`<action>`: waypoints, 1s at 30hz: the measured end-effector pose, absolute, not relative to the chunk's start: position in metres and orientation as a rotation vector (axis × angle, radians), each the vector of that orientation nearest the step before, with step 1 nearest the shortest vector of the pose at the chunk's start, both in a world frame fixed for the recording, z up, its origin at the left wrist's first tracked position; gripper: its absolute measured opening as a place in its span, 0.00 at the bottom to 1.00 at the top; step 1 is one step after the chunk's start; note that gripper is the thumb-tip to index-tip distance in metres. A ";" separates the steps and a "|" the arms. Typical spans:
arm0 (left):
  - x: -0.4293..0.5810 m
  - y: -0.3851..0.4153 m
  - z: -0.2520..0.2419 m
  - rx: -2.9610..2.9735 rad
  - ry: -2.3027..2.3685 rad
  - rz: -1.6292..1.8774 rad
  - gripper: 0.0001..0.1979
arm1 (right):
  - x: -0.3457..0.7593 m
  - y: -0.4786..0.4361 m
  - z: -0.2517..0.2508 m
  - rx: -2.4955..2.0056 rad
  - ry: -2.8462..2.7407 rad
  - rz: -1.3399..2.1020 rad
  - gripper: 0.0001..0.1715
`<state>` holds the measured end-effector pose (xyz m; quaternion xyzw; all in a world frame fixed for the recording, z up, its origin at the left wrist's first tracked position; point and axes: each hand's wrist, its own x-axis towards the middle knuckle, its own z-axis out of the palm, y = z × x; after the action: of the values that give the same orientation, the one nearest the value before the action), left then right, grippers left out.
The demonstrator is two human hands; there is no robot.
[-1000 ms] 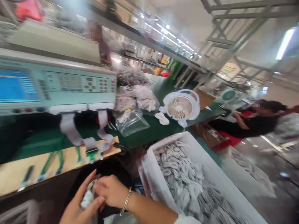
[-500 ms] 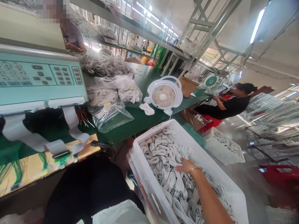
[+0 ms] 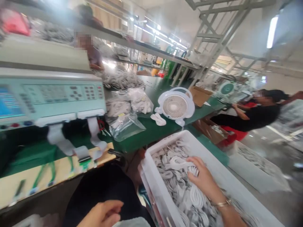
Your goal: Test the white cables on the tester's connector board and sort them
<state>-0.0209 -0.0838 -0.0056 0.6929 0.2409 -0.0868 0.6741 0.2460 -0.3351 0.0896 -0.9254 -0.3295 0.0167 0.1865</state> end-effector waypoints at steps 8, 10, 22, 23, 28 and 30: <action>-0.020 -0.069 0.047 0.635 0.389 -0.086 0.22 | 0.129 -0.168 0.098 -1.676 -1.635 0.845 0.38; -0.032 -0.061 0.037 0.613 0.488 0.082 0.18 | 0.121 -0.144 0.079 -1.651 -1.540 0.819 0.42; -0.034 -0.049 -0.017 1.295 0.912 0.720 0.25 | 0.080 -0.097 0.017 -1.774 -1.217 0.779 0.09; -0.032 -0.051 -0.018 1.269 0.895 0.726 0.27 | 0.080 -0.096 0.016 -1.765 -1.210 0.758 0.09; -0.025 -0.059 -0.018 1.147 0.667 0.729 0.23 | 0.096 -0.091 0.002 -1.588 -0.955 0.895 0.13; -0.027 -0.062 -0.012 1.238 0.621 0.728 0.24 | 0.103 -0.087 -0.003 -1.544 -0.852 0.987 0.15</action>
<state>-0.0268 -0.0621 -0.0125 0.5577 0.2798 0.3280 0.7093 0.1033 -0.0871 -0.0029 -0.6472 -0.3570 0.4139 0.5314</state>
